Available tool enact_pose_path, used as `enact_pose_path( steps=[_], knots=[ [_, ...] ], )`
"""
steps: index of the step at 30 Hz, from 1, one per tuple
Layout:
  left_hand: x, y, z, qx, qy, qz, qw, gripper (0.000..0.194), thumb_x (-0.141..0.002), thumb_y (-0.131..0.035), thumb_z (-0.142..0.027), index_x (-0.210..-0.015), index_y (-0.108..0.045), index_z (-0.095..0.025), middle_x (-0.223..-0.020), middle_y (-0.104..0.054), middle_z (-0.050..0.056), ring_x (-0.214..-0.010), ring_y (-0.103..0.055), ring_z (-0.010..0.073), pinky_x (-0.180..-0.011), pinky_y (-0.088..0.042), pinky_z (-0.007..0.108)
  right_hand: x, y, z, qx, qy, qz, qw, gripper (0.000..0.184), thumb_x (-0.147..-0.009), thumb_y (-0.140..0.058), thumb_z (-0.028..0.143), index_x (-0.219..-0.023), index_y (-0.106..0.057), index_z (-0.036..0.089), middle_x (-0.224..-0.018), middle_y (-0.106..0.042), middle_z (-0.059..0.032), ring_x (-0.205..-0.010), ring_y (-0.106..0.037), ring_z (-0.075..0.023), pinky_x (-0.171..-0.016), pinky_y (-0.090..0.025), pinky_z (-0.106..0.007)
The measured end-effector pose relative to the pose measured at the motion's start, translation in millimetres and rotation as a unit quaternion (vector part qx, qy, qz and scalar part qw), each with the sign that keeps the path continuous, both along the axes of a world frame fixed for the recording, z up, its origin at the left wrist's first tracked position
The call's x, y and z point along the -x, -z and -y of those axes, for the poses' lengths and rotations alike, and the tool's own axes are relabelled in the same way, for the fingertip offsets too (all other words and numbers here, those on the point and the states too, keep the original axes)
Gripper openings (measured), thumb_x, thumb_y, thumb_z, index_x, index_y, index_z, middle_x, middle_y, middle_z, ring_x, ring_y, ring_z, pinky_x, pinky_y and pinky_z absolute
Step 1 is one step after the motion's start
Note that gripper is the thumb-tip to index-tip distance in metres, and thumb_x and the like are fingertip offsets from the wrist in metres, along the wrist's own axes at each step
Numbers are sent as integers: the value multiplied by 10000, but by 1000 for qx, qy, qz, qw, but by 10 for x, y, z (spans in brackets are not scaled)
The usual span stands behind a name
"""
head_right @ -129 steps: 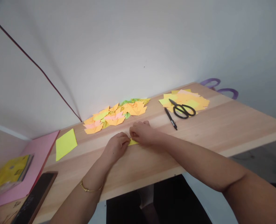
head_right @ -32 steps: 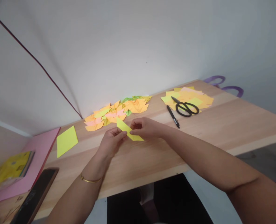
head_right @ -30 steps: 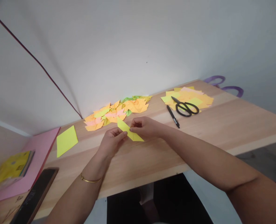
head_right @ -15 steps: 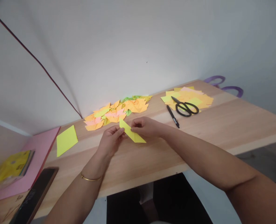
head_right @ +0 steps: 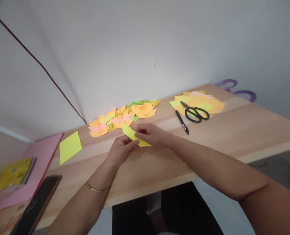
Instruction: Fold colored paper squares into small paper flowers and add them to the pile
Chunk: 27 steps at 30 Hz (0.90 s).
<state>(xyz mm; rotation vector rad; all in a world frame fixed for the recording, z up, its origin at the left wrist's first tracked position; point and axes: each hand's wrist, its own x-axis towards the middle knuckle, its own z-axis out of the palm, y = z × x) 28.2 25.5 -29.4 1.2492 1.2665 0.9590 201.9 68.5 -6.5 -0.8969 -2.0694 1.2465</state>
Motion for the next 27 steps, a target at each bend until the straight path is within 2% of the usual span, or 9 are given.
enact_pose_path(
  steps=[7,13,19,24,27],
  knots=[
    [-2,-16,4,-14,-5,13,1000,258,-643,-718,-366,-670,-625,-127,-566,-554,-7,-500,-433,75,-496,-293,221,26,31,-6,-11,-6,-6,1000,246,-834,-465,386,-707,-450,176,-665,-432,20,-619,-388,-109,-565,-313,-239],
    [-1,-21,-40,-25,-58,131,989,242,-662,-710,-339,-649,-568,-145,-565,-525,-28,-526,-466,71,-548,-364,214,-38,47,-59,-28,-13,11,999,251,-847,-450,389,-716,-448,175,-666,-418,24,-623,-388,-107,-572,-315,-240],
    [10,-24,-56,-18,-69,196,978,230,-678,-689,-337,-649,-566,-144,-588,-533,-19,-518,-471,72,-537,-387,219,-66,28,-67,-24,-25,28,999,250,-842,-457,396,-726,-469,174,-658,-426,27,-616,-383,-105,-564,-306,-236],
    [-4,-63,-48,-10,-84,204,975,224,-699,-665,-346,-655,-583,-143,-622,-562,-2,-525,-479,78,-526,-387,222,-74,-24,-51,2,-18,18,1000,253,-848,-440,401,-750,-487,173,-690,-459,12,-625,-410,-110,-573,-323,-240],
    [-9,-57,-33,8,-58,194,979,216,-683,-689,-335,-700,-612,-134,-650,-585,9,-547,-491,79,-556,-407,231,-73,-31,-47,0,-5,22,1000,263,-849,-441,404,-729,-473,173,-678,-452,14,-618,-408,-110,-565,-319,-240]
  ],
)
